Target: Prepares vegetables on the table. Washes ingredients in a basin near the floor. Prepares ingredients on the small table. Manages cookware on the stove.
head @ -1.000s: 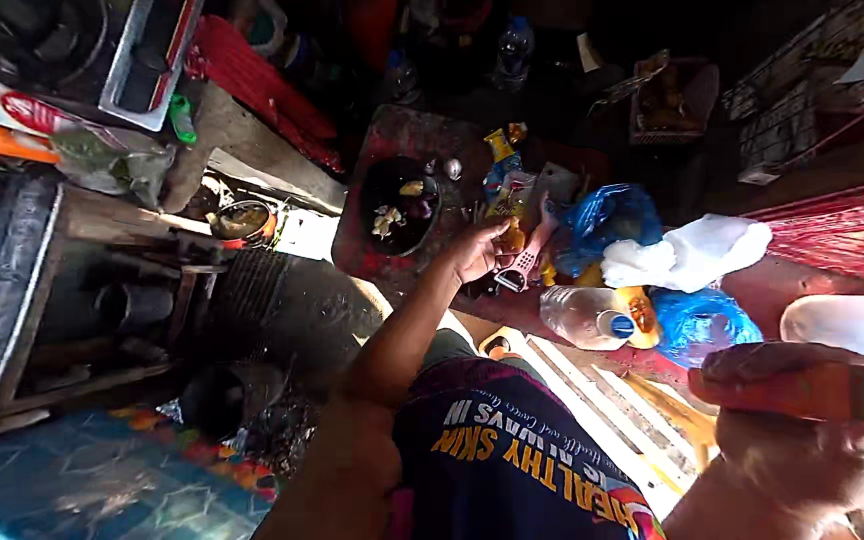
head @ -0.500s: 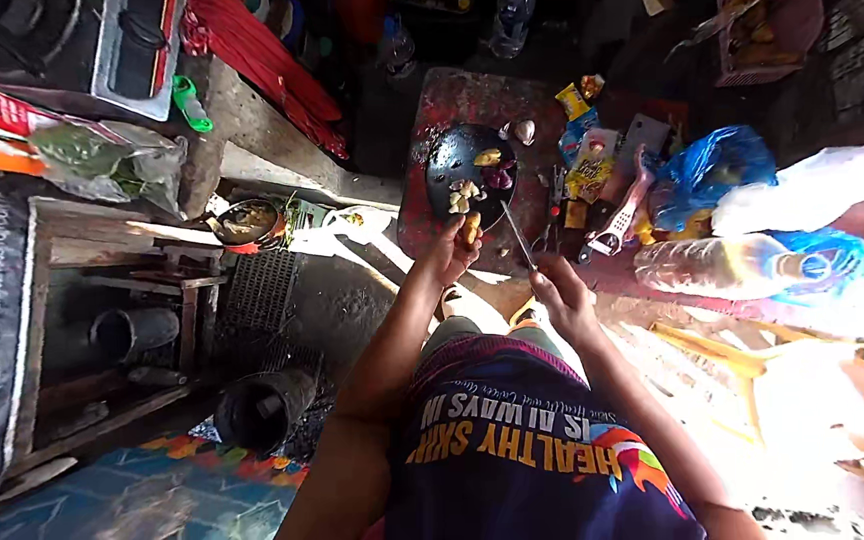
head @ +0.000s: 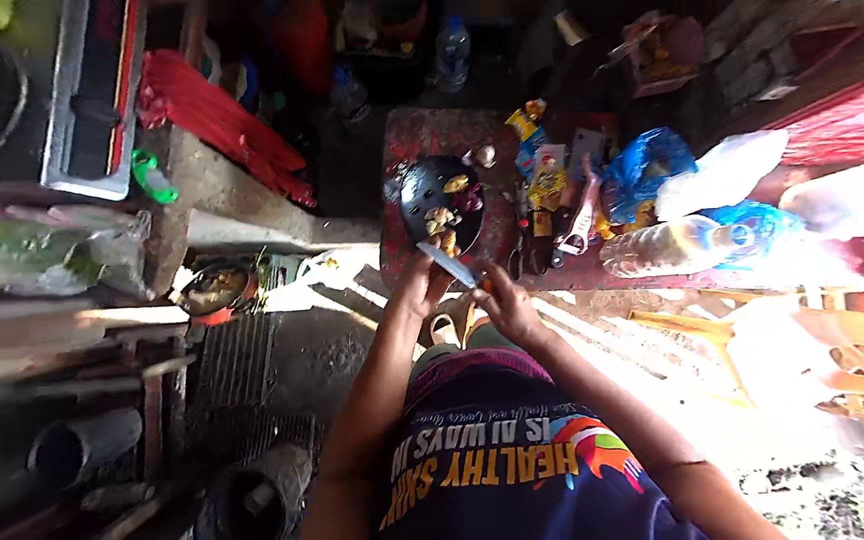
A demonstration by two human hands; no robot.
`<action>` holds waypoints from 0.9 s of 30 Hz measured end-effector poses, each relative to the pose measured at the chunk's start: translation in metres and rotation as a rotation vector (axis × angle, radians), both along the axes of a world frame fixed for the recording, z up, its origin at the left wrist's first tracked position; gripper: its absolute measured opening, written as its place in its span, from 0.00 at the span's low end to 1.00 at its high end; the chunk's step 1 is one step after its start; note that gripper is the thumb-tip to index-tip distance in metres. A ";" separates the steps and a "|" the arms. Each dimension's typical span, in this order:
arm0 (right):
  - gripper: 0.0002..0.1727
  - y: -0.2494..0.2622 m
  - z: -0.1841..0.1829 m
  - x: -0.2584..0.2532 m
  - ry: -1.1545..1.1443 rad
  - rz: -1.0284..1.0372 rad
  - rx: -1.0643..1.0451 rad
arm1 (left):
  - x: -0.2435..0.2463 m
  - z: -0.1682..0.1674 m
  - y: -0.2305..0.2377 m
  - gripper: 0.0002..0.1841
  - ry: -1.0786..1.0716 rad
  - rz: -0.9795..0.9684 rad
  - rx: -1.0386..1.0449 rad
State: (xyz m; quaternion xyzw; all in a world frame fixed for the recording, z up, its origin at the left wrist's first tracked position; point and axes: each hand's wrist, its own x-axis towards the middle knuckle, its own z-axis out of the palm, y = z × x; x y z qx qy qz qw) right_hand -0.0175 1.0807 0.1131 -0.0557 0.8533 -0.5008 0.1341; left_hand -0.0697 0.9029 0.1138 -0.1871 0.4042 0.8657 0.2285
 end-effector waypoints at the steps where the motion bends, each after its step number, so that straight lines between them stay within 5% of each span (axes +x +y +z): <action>1: 0.31 0.001 0.000 -0.004 -0.020 0.013 -0.007 | -0.002 -0.003 0.002 0.20 0.003 -0.006 -0.008; 8: 0.34 0.026 -0.001 -0.024 0.081 0.028 -0.146 | -0.020 -0.001 0.019 0.17 0.028 0.017 -0.017; 16: 0.37 0.094 -0.011 -0.023 0.163 -0.128 -0.304 | -0.085 0.017 0.094 0.18 -0.109 -0.122 -0.193; 20: 0.33 0.117 -0.024 -0.010 0.206 -0.233 -0.351 | -0.133 0.023 0.139 0.03 0.311 -0.398 -0.564; 27: 0.23 0.131 -0.027 0.018 0.181 -0.517 -0.281 | -0.283 0.032 0.272 0.13 1.148 -0.673 -1.203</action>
